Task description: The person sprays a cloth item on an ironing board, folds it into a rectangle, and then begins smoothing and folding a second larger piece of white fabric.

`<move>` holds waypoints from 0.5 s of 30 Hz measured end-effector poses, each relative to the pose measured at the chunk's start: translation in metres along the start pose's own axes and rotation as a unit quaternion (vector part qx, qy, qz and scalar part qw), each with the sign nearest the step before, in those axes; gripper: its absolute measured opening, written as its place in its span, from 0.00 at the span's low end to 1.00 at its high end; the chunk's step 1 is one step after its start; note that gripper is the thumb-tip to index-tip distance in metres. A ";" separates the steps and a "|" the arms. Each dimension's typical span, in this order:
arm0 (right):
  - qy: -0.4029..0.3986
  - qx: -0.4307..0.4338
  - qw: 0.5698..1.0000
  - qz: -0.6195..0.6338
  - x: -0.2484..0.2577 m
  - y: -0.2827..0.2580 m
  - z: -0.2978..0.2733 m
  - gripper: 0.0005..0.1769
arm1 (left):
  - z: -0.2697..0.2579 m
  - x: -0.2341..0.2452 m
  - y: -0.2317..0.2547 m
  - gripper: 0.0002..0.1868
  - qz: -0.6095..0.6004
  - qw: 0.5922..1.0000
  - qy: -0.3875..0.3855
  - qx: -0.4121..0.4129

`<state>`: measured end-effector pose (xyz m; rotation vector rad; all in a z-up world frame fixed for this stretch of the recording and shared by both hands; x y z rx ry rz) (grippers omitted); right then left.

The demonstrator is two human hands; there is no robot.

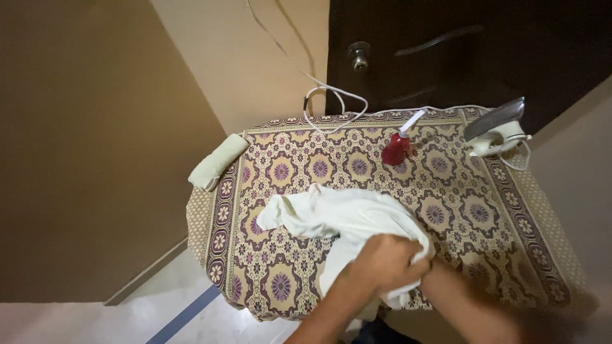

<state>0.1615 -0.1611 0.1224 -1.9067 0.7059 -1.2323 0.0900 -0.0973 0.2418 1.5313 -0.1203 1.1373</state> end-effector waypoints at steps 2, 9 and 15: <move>0.006 0.003 1.000 0.001 0.003 -0.001 0.006 0.18 | -0.016 0.000 -0.001 0.17 -0.022 0.999 0.017 -0.023; 0.081 -0.023 0.996 0.034 0.045 0.016 -0.011 0.18 | -0.049 0.011 0.005 0.20 -0.070 0.998 -0.004 0.007; 0.084 -0.022 0.996 0.036 0.035 0.018 -0.024 0.18 | -0.043 -0.011 0.010 0.21 -0.049 0.997 -0.014 -0.056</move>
Point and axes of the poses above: each hand's wrist, its own z-axis towards the middle knuckle, its own x-axis out of the back of the hand, y = z × x, the point moved 4 cm from there along z, towards the middle knuckle, and after that the axes turned 8 degrees about -y, right-handed, at the moved point
